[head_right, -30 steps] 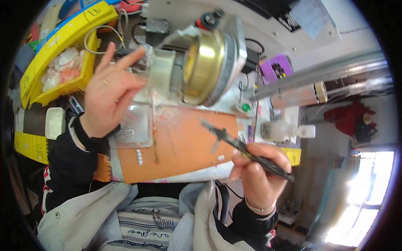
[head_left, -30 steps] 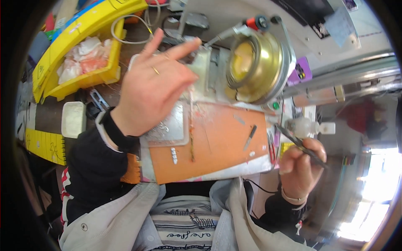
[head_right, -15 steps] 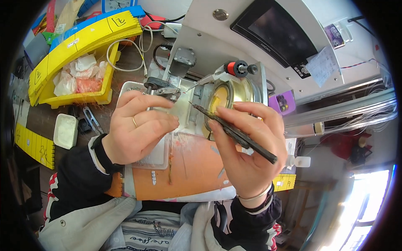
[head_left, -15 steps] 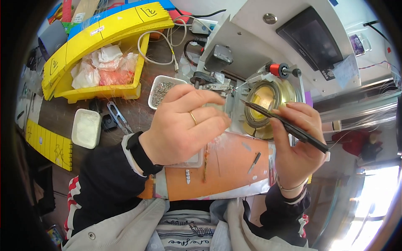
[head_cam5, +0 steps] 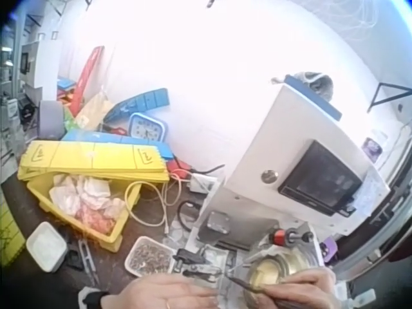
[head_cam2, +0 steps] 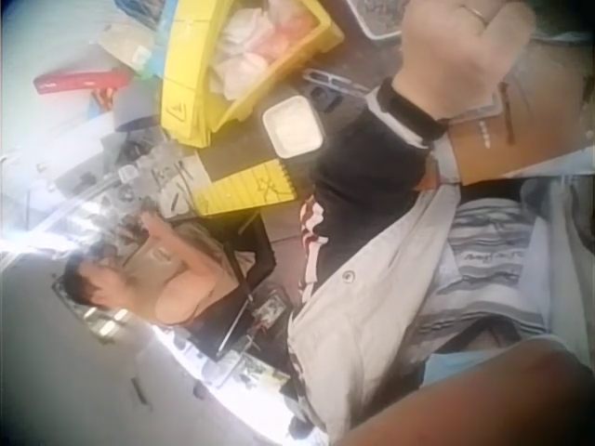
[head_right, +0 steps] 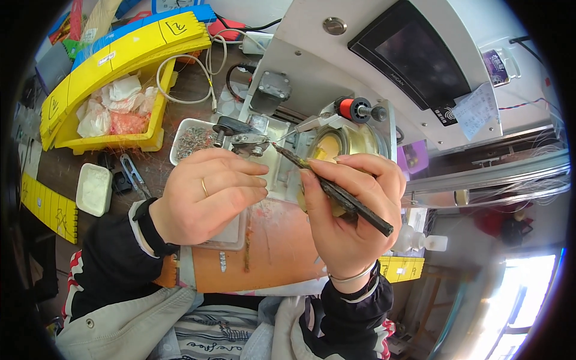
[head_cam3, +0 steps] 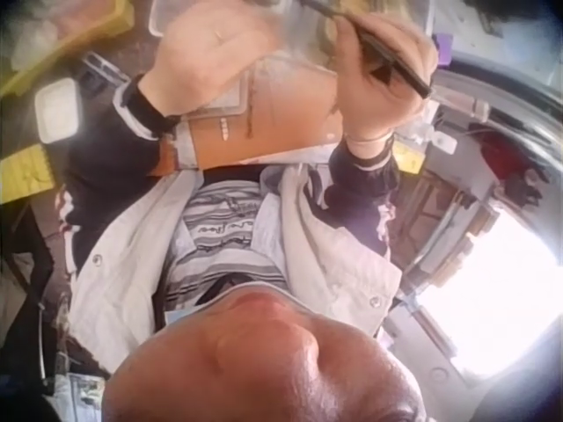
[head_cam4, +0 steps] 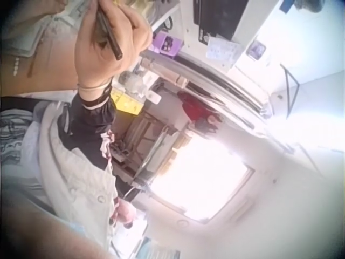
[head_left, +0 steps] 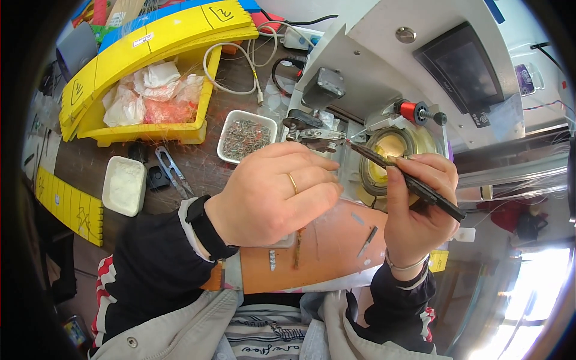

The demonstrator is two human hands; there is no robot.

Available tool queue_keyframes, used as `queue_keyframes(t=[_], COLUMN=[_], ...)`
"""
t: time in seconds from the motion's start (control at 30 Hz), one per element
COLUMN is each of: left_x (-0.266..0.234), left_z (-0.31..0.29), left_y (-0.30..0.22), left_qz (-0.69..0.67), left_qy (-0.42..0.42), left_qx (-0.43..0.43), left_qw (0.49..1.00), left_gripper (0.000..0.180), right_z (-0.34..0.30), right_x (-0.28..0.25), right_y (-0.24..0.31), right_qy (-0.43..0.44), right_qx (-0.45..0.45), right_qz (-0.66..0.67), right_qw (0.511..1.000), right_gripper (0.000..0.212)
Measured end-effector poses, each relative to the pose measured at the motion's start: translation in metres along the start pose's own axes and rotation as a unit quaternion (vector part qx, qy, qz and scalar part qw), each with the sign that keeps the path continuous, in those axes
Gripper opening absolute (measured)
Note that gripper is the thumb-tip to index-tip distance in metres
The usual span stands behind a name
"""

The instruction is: Assemble small mechanical or electronic components using adhesive and manual tools at a workbench station.

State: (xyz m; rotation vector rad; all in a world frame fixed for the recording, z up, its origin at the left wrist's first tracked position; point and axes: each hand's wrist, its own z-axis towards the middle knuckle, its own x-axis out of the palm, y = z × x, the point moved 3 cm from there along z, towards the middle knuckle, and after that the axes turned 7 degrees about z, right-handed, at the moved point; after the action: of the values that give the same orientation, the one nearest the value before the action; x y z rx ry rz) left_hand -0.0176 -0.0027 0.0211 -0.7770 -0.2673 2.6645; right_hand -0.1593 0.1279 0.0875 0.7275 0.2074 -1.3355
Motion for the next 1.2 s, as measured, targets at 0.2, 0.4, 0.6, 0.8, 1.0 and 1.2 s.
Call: queue_keyframes(t=[0.2, 0.4, 0.6, 0.8, 1.0, 1.2], left_x=[0.001, 0.003, 0.011, -0.004, -0.004, -0.065], left_z=[0.0, -0.004, -0.006, -0.005, -0.001, 0.001], left_y=[0.0, -0.001, -0.01, -0.01, -0.012, -0.037], left_qz=[-0.012, -0.012, -0.038, -0.008, 0.037, 0.187], left_qy=[0.002, 0.024, 0.023, 0.101, 0.022, -0.002], left_qx=[-0.004, -0.001, 0.043, -0.009, 0.078, -0.006], left_qw=[1.0, 1.0, 0.998, 0.995, 0.996, 0.982], left_gripper=[0.026, 0.024, 0.025, 0.026, 0.025, 0.027], right_z=[-0.003, -0.005, -0.027, -0.092, -0.148, -0.163], right_x=[0.003, 0.001, -0.042, -0.104, -0.073, -0.06], right_y=[0.0, 0.0, -0.01, 0.014, 0.003, 0.0], right_qy=[-0.024, -0.017, -0.268, -0.141, 0.066, 0.249], right_qx=[0.007, 0.015, 0.084, 0.146, 0.22, 0.227], right_qz=[0.02, 0.029, 0.33, 0.29, 0.045, 0.04], right_qw=[0.999, 0.999, 0.901, 0.935, 0.972, 0.941], right_gripper=[0.027, 0.025, 0.013, 0.009, 0.032, 0.048])
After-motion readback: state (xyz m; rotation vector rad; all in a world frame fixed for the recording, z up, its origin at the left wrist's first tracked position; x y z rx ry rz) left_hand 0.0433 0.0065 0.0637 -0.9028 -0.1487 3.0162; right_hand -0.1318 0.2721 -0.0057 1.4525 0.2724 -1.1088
